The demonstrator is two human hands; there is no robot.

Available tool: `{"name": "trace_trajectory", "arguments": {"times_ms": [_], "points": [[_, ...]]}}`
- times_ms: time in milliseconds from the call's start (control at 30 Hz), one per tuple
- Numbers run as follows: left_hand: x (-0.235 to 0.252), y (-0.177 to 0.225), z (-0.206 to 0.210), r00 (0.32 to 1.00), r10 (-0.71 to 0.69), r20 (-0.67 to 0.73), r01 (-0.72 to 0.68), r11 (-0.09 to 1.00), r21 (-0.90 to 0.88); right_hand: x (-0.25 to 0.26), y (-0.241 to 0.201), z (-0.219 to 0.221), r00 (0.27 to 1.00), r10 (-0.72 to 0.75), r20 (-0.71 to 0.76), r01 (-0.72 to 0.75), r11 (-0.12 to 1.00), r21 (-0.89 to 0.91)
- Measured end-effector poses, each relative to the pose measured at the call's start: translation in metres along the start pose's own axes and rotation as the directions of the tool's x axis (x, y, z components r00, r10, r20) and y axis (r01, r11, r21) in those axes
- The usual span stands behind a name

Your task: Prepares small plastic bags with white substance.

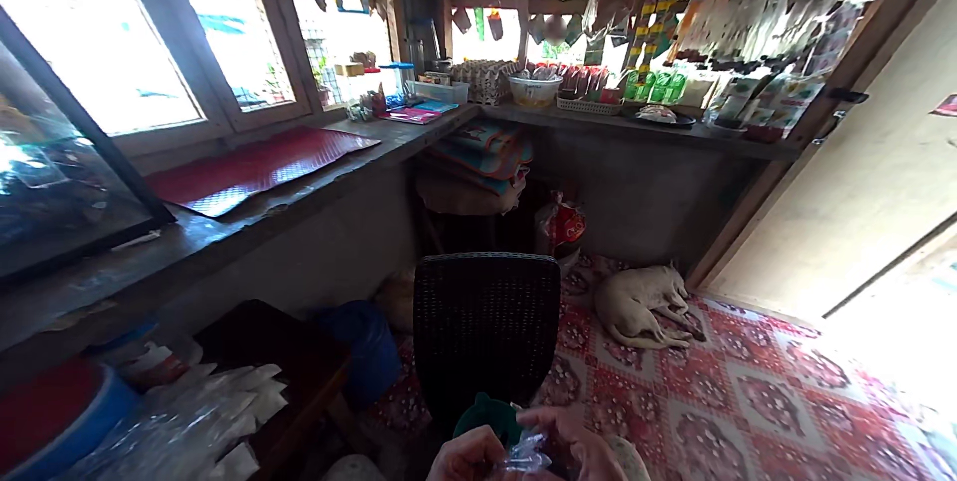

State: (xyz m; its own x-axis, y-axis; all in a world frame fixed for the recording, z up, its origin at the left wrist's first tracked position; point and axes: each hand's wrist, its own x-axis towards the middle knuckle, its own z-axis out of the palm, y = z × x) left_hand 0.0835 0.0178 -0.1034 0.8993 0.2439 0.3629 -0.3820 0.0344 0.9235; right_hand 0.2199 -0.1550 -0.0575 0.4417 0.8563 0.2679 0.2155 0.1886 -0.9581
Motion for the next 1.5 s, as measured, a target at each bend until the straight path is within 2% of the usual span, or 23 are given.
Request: {"name": "trace_trajectory", "arguments": {"times_ms": [67, 200, 367, 533, 700, 733, 833, 900, 967, 1100, 1200, 1267, 1367, 1433, 1500], "points": [[-0.001, 0.001, -0.001, 1.0, 0.015, -0.005, -0.015, 1.0, -0.006, -0.002, 0.009, 0.005, 0.998, 0.026, -0.053, -0.021, 0.996, 0.089], [-0.003, 0.012, 0.0, 0.998, -0.018, -0.061, 0.021, 0.999, 0.041, -0.002, 0.025, 0.01, 0.997, -0.076, 0.012, 0.073, 0.983, 0.168], [0.007, 0.016, 0.008, 0.986, 0.088, -0.145, -0.073, 0.992, 0.102, -0.004, 0.022, 0.028, 1.0, -0.002, 0.014, -0.002, 0.965, 0.261], [0.007, 0.023, 0.012, 0.969, 0.098, -0.226, -0.083, 0.994, 0.076, -0.006, 0.03, 0.03, 0.997, 0.069, -0.026, -0.059, 0.96, 0.273], [0.007, 0.032, -0.003, 0.898, 0.191, -0.396, -0.195, 0.98, 0.031, -0.008, 0.03, 0.024, 0.997, -0.013, -0.07, 0.032, 0.958, 0.287], [0.009, 0.038, -0.008, 0.904, 0.196, -0.381, -0.193, 0.98, 0.047, -0.008, 0.029, 0.024, 0.996, -0.008, -0.085, 0.031, 0.961, 0.274], [0.01, 0.052, -0.009, 0.98, 0.129, -0.15, -0.094, 0.971, 0.219, -0.008, 0.023, 0.027, 0.996, 0.021, -0.083, -0.001, 0.974, 0.228], [0.01, 0.051, -0.002, 0.992, 0.113, -0.052, -0.091, 0.942, 0.324, -0.008, 0.022, 0.031, 0.998, 0.012, -0.069, 0.004, 0.976, 0.216], [0.009, 0.049, 0.003, 0.99, 0.125, -0.068, -0.094, 0.932, 0.349, -0.007, 0.022, 0.033, 0.998, -0.022, -0.063, 0.034, 0.98, 0.196], [0.009, 0.051, -0.004, 0.962, 0.196, -0.191, -0.138, 0.95, 0.278, -0.007, 0.022, 0.029, 0.991, -0.116, -0.06, 0.123, 0.982, 0.141], [0.011, 0.059, -0.005, 0.926, 0.219, -0.306, -0.159, 0.965, 0.21, -0.008, 0.02, 0.027, 0.988, -0.116, -0.103, 0.128, 0.984, 0.121], [0.014, 0.067, -0.009, 0.949, 0.176, -0.261, -0.09, 0.946, 0.312, -0.009, 0.018, 0.027, 0.988, -0.102, -0.113, 0.114, 0.988, 0.107], [0.015, 0.068, -0.008, 0.997, 0.027, -0.073, 0.012, 0.874, 0.486, -0.012, 0.019, 0.031, 0.991, -0.103, -0.087, 0.114, 0.985, 0.129], [0.015, 0.066, -0.003, 0.998, 0.015, -0.057, 0.014, 0.879, 0.477, -0.013, 0.02, 0.032, 0.993, -0.094, -0.074, 0.103, 0.988, 0.118], [0.014, 0.066, 0.0, 0.987, 0.094, -0.129, -0.036, 0.917, 0.397, -0.014, 0.019, 0.031, 0.994, -0.086, -0.068, 0.094, 0.989, 0.115]]}}
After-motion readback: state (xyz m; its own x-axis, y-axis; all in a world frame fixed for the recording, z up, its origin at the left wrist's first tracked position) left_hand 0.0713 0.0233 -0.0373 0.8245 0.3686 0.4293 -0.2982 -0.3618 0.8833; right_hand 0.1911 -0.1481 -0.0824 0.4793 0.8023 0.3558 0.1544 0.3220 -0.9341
